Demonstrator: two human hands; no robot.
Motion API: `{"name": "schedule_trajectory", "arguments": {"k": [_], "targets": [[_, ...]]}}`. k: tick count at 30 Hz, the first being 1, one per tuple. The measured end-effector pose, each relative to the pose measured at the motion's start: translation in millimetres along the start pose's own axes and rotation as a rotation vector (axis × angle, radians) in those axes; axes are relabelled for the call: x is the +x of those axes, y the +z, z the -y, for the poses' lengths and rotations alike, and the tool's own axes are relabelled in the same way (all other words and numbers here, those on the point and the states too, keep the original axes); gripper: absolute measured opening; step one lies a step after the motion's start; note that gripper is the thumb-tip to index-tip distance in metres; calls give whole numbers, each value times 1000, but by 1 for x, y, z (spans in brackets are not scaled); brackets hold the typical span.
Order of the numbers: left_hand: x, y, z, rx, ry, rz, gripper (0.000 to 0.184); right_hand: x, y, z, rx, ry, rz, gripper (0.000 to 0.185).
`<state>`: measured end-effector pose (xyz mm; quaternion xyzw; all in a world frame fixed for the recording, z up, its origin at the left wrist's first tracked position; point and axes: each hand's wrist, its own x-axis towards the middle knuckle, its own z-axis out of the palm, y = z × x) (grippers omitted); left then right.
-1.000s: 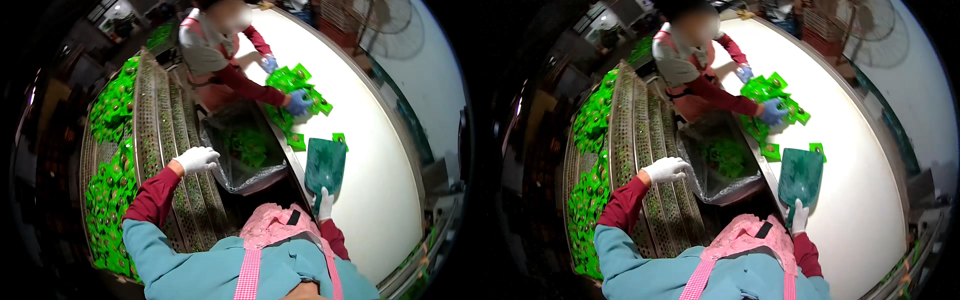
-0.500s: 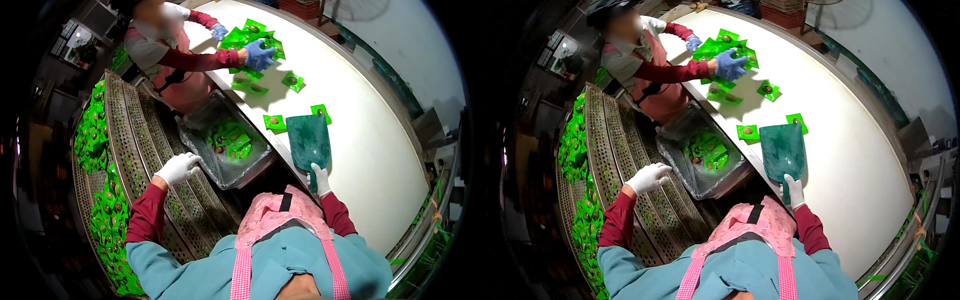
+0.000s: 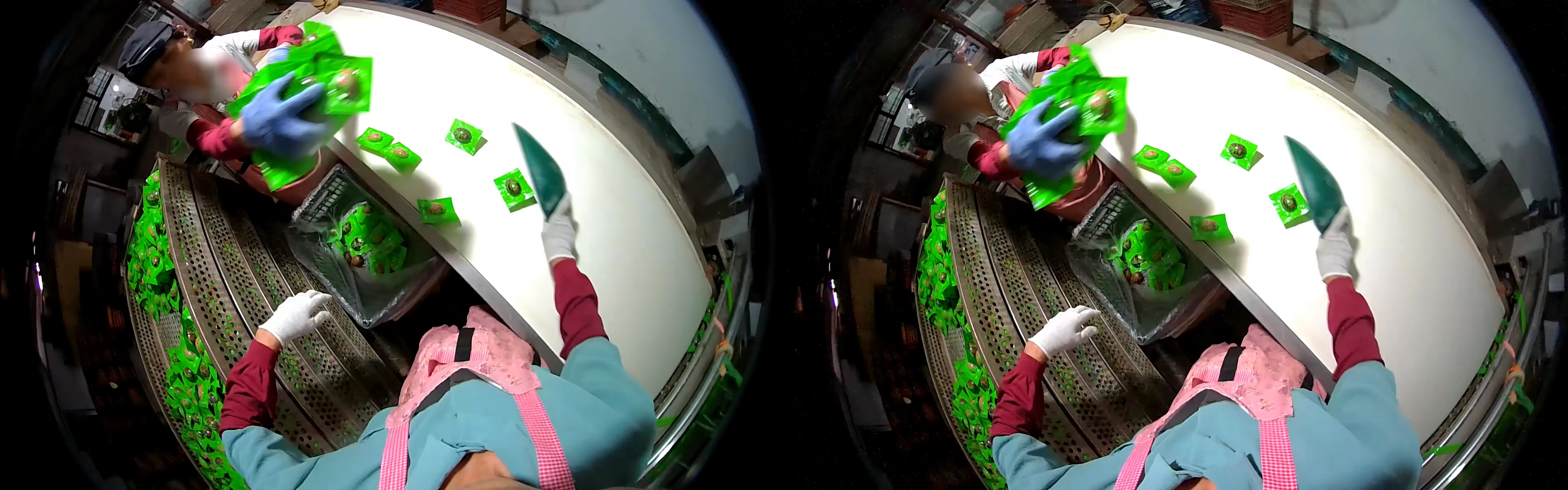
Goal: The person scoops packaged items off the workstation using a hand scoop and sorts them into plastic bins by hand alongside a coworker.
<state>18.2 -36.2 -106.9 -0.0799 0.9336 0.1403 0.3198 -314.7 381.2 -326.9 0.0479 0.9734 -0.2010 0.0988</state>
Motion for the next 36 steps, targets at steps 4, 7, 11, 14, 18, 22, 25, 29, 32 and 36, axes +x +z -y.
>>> {"name": "schedule_trajectory", "arguments": {"k": [4, 7, 11, 14, 18, 22, 25, 29, 32, 36], "targets": [[0, 16, 13, -11, -38, 39, 45, 42, 67, 81, 99, -235, -124, 60], [-6, 16, 3, -26, -96, 90, 45, 63, 99, 157, -66, -427, -72, 68], [-5, 12, -7, 32, -89, 116, 42, 72, 116, 251, -170, -564, 43, 65], [1, 13, -3, 50, -97, 146, 42, 55, 110, 280, -444, -727, 60, 69], [26, 7, 13, 137, -76, 201, 41, 46, 115, 245, -420, -1025, -38, 70], [88, 9, 38, 213, 52, -69, 38, 6, 38, 176, -535, -1070, 125, 70], [158, 10, 33, 171, 126, -457, 41, -16, -19, 133, -629, -998, 273, 68], [260, 14, 3, -225, 173, -694, 47, -10, -92, 64, -273, -665, 427, 69], [324, 17, -23, -442, 126, -740, 55, -10, -168, 30, 382, -158, 679, 51], [376, 15, -53, -510, 49, -701, 69, 8, -226, -27, 397, -15, 859, 42]]}}
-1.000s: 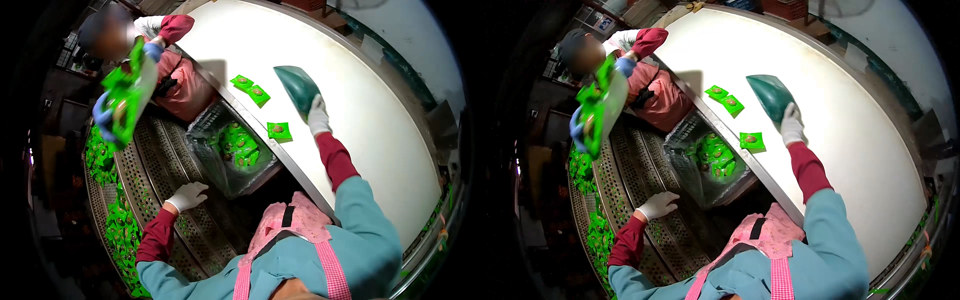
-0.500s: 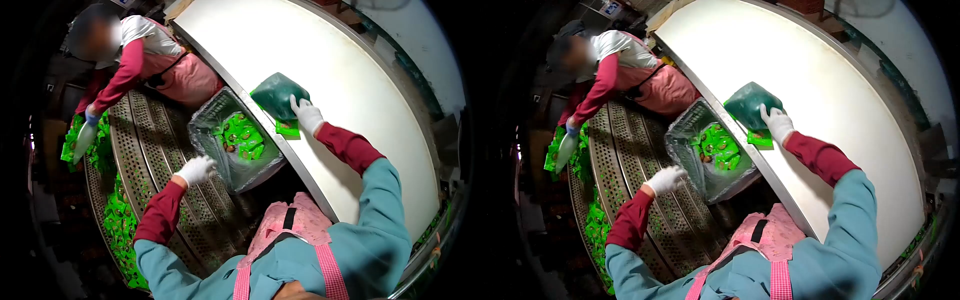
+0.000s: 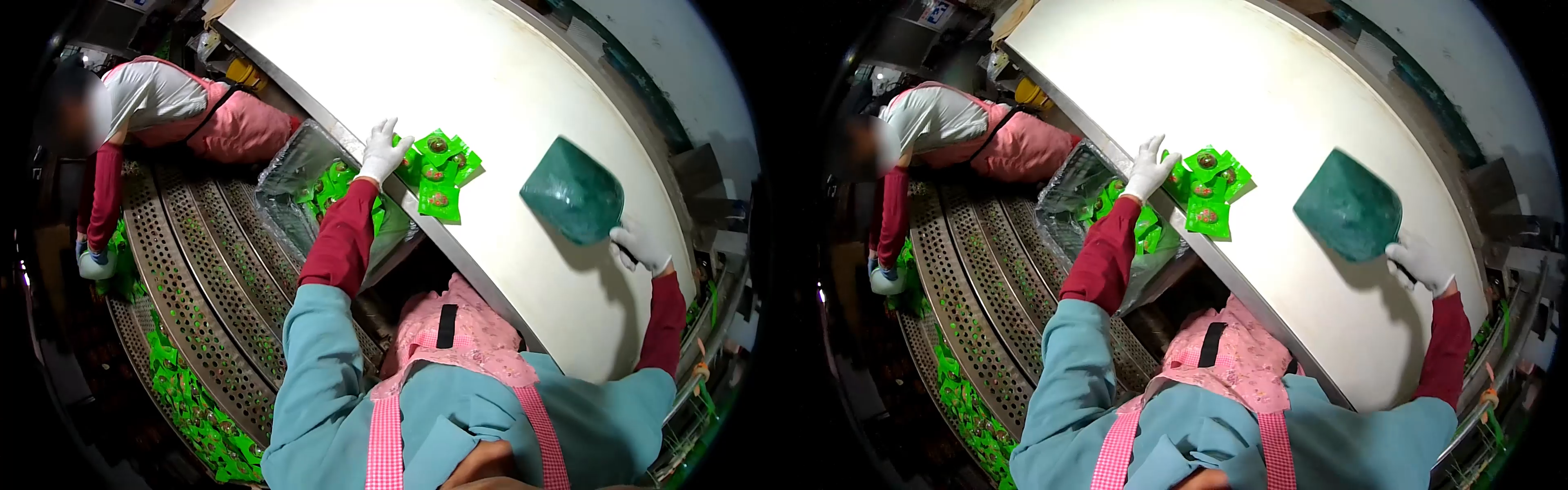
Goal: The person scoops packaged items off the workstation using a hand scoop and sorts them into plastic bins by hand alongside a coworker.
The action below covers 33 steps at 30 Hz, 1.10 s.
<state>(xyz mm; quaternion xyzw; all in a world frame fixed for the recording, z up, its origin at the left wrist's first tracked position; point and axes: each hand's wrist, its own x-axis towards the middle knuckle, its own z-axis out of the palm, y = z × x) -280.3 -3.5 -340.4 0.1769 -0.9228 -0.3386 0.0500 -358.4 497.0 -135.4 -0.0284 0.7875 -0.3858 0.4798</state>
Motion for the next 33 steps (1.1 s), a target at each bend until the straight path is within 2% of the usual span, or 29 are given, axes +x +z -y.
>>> {"name": "schedule_trajectory", "arguments": {"k": [2, 3, 5, 6, 7, 8, 9, 10, 11, 13, 14, 15, 16, 17, 18, 20, 22, 24, 26, 28, 30, 31, 33], "targets": [[8, 21, -8, 31, -22, 4, 76, -7, -3, -1, -66, 190, 199, 37], [11, 31, -14, 82, -110, 108, 81, 1, 7, -2, -62, 201, 285, 31], [5, 31, -55, 252, -235, 272, 83, 25, 45, -4, -26, 121, 355, 21], [1, 41, -63, 345, -200, 290, 80, 43, 68, -5, 0, 47, 437, 18], [-7, 46, -72, 325, -166, 316, 77, 68, 98, -15, -28, -25, 415, 20], [-15, 50, -80, 308, -140, 338, 73, 80, 132, -7, 138, -26, 312, 22], [-22, 58, -77, 296, -77, 339, 69, 104, 167, -12, 294, -112, 257, 22], [-31, 64, -73, 289, -17, 339, 65, 128, 192, -14, 277, -130, 287, 22], [-49, 54, -92, 353, 35, 258, 57, 129, 217, -8, 427, -109, 214, 22], [-63, 64, -86, 229, 176, 68, 39, 120, 245, -2, 601, -140, 119, 21], [-70, 52, -83, 398, 583, 38, 30, 118, 246, -9, 621, -202, 113, 20], [-80, 50, -83, 328, 575, -50, 30, 115, 250, -15, 690, -165, 89, 17], [-95, 45, -99, -13, 245, -172, 34, 113, 253, -21, 759, -129, 62, 14], [-112, 25, -104, -67, 281, -256, 36, 100, 243, -20, 712, -84, 124, 12], [-130, 10, -104, -129, 312, -330, 39, 93, 234, -22, 613, -144, 135, 10], [-168, -8, -87, -258, 196, -355, 34, 87, 219, -26, 436, -151, 110, 13], [-204, -3, -49, -373, 180, -471, 31, 75, 209, -3, 339, -162, 124, 16], [-252, -5, -28, -352, 67, -536, 27, 62, 210, 33, 228, -231, 179, 18], [-296, -4, -13, -339, -53, -506, 26, 47, 219, 79, 133, -338, 265, 20], [-334, -8, -12, -327, -101, -540, 25, 28, 245, 122, 76, -431, 358, 19], [-360, -14, -18, -304, -235, -422, 23, 11, 275, 165, -27, -570, 517, 18], [-372, -9, -17, -281, -136, -550, 22, -3, 292, 190, -73, -599, 573, 21], [-380, -5, -9, -363, -162, -540, 21, -31, 328, 237, -110, -647, 708, 21]]}}
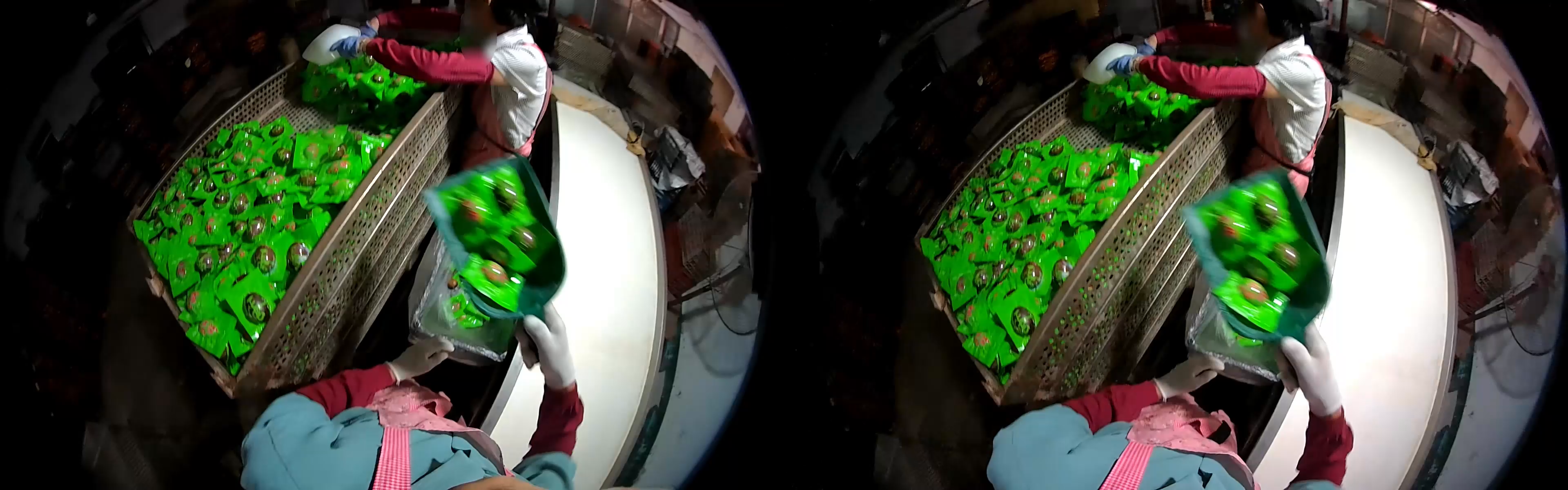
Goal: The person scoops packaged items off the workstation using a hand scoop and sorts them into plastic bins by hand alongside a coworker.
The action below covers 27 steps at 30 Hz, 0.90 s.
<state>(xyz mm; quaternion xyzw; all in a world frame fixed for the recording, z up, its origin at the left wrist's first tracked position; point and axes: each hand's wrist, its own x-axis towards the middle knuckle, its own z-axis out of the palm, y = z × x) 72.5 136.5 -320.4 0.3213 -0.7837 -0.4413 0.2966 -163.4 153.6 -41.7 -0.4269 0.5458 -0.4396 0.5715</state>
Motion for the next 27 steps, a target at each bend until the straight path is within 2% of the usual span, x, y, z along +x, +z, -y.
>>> {"name": "schedule_trajectory", "arguments": {"k": [4, 7, 9, 11, 12, 13, 14, 15, 16, 18, 19, 21, 23, 26, 27], "targets": [[1, -17, -4, -83, -60, -30, 22, 52, 67, 82, -102, -112, 304, 18], [1, -31, -6, -79, -58, -35, 23, 88, 115, 117, -248, -175, 505, 18], [-1, -48, -11, -59, -77, -23, 23, 130, 160, 108, -897, -1015, 330, 19], [-4, -57, -10, -127, -121, -101, 22, 130, 189, 108, -1321, -898, 313, 28], [-6, -58, -7, -131, -113, -143, 20, 130, 197, 104, -1408, -1077, 267, 41], [-8, -60, -4, -130, -108, -140, 20, 131, 204, 100, -1466, -1148, 180, 52], [-11, -61, -1, -133, -126, -163, 20, 129, 209, 97, -1509, -1185, 87, 49], [-13, -64, -1, -137, -145, -186, 20, 126, 215, 97, -1551, -1220, -5, 47], [-14, -66, -3, -139, -153, -184, 20, 129, 219, 93, -1551, -1219, -6, 47], [-15, -66, -1, -146, -154, -186, 21, 137, 224, 84, -1521, -1385, -133, 41], [-16, -66, 0, -148, -157, -186, 21, 133, 226, 81, -1551, -1326, -52, 37], [-12, -66, 0, -144, -144, -164, 21, 133, 225, 72, -1533, -1381, 94, 36], [-6, -63, 3, -166, -126, -147, 20, 135, 217, 68, -1513, -1363, 110, 34], [4, -59, 1, -154, -101, -135, 21, 141, 197, 69, -1289, -1417, 197, 37], [8, -57, -2, -153, -87, -138, 21, 136, 189, 74, -1177, -1353, 215, 38]]}}
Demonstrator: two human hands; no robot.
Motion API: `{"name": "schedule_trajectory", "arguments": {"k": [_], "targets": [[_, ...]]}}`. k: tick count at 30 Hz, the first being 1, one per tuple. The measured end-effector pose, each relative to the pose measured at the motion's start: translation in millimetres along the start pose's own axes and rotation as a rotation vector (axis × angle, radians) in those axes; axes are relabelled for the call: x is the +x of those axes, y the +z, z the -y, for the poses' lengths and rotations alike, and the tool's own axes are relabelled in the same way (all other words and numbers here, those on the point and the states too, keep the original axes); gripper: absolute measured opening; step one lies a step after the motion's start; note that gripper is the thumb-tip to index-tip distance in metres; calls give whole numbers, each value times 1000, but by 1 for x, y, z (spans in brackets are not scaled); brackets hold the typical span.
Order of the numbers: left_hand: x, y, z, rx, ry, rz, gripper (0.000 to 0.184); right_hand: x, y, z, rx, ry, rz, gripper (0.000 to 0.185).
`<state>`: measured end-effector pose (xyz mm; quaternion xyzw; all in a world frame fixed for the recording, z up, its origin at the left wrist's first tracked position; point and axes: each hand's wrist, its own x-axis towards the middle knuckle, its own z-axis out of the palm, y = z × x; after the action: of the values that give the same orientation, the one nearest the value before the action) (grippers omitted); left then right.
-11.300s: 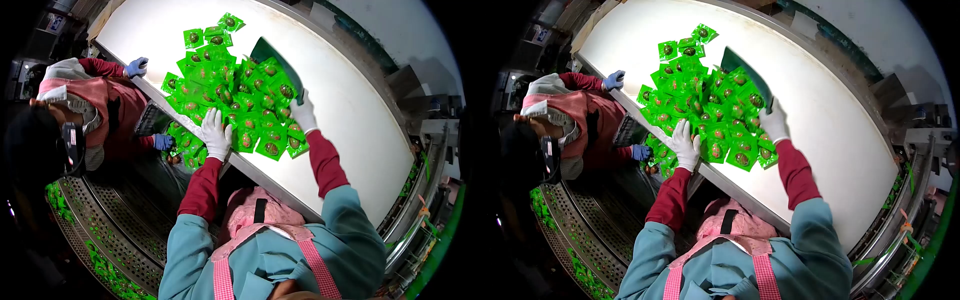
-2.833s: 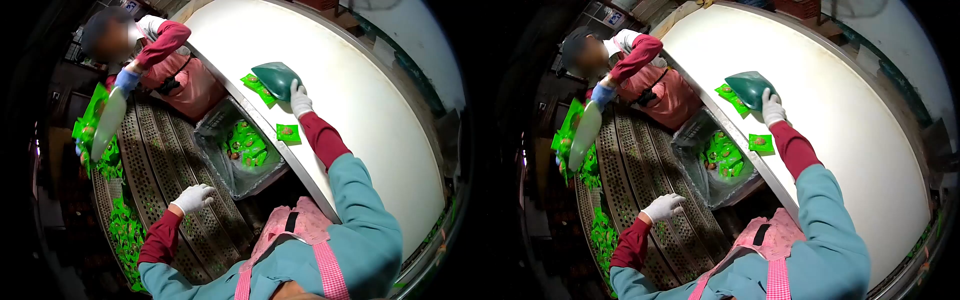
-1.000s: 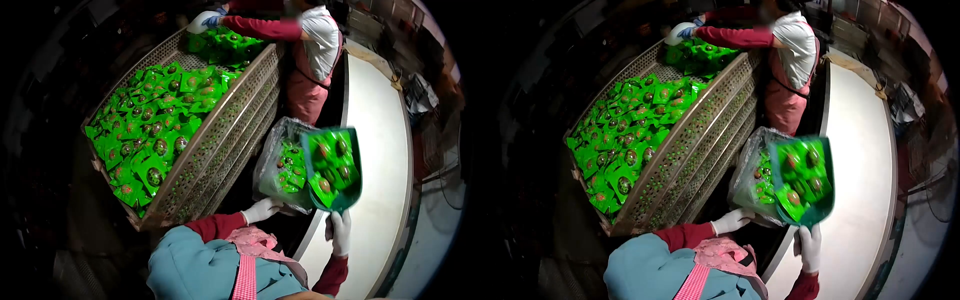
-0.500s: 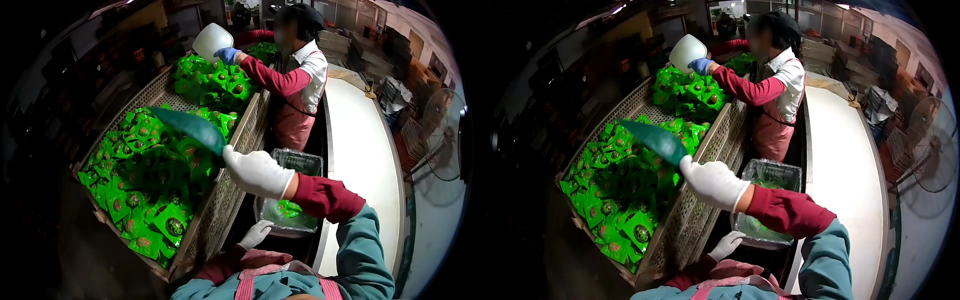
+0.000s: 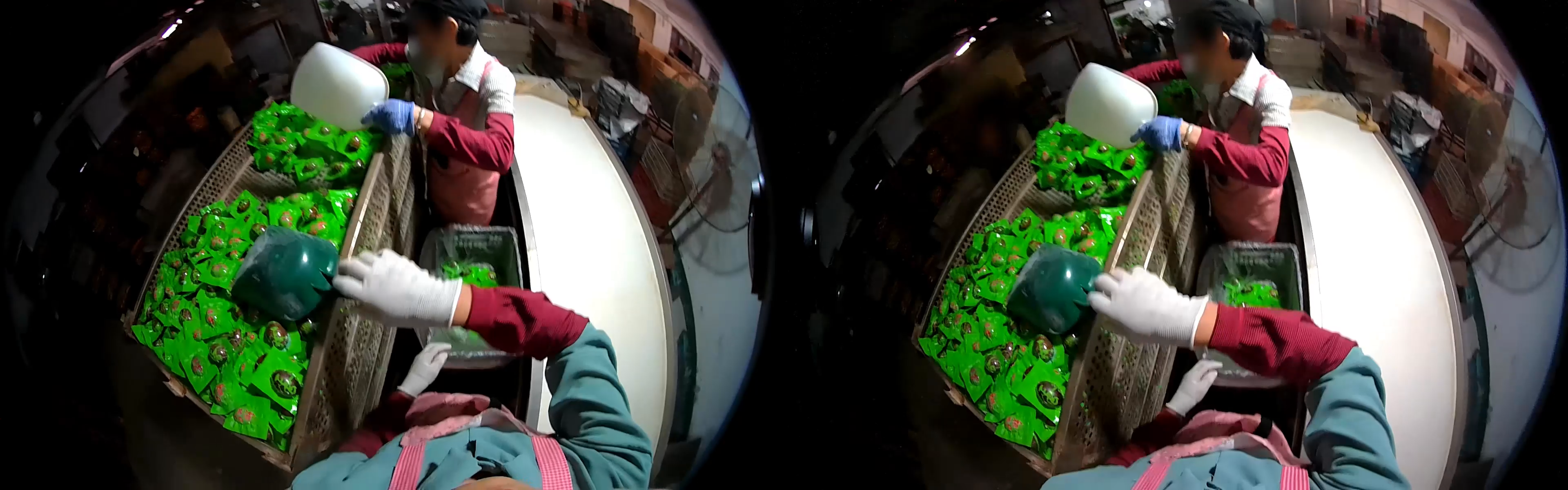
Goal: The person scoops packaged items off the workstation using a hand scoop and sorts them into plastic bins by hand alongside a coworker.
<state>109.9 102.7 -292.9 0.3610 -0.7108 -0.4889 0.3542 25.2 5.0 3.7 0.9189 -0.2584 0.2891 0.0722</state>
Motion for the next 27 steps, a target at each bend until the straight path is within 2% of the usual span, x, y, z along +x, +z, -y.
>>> {"name": "schedule_trajectory", "arguments": {"k": [2, 4, 6, 8, 12, 13, 14, 15, 16, 18, 19, 20, 21, 23, 24, 26, 27], "targets": [[5, 4, -7, 14, 20, -2, 19, -5, -36, 1, 285, 163, 106, 35], [8, 9, -9, 53, 30, 23, 19, -13, -55, -6, 739, 255, 30, 39], [11, 12, -12, 70, 18, 59, 20, -17, -80, -4, 1048, 451, 69, 43], [12, 16, -13, 92, 19, 89, 21, -25, -95, -2, 1139, 449, 20, 42], [14, 23, -20, 81, 14, 124, 21, -35, -129, 12, 1152, 477, 47, 39], [15, 26, -21, 56, -22, 143, 21, -35, -137, 16, 1090, 455, 71, 37], [14, 28, -21, 36, -48, 153, 21, -39, -131, 20, 1038, 334, -134, 19], [12, 35, -1, 113, 11, 92, 24, -42, -140, 25, 934, 321, -86, 19], [10, 41, 28, 195, 21, 126, 29, -44, -148, 29, 829, 306, -39, 18], [11, 43, 20, 112, 7, 92, 33, -51, -137, 31, 629, 239, -91, 19], [15, 36, -3, 52, -49, 162, 34, -59, -127, 29, 585, 235, -108, 20], [17, 36, 1, 10, -41, 124, 29, -68, -115, 28, 543, 233, -125, 21], [20, 47, 38, -74, -53, 18, 27, -79, -101, 29, 561, 282, -87, 24], [37, 51, 67, -162, -45, -98, 24, -107, -66, 38, 612, 392, 28, 30], [49, 44, 58, -125, -20, -91, 24, -121, -47, 47, 647, 454, 106, 33], [74, 28, 20, -54, 23, -79, 24, -139, -18, 70, 333, 412, 319, 39], [85, 20, -3, -16, 40, -72, 24, -145, -3, 80, 546, 439, 305, 42]]}}
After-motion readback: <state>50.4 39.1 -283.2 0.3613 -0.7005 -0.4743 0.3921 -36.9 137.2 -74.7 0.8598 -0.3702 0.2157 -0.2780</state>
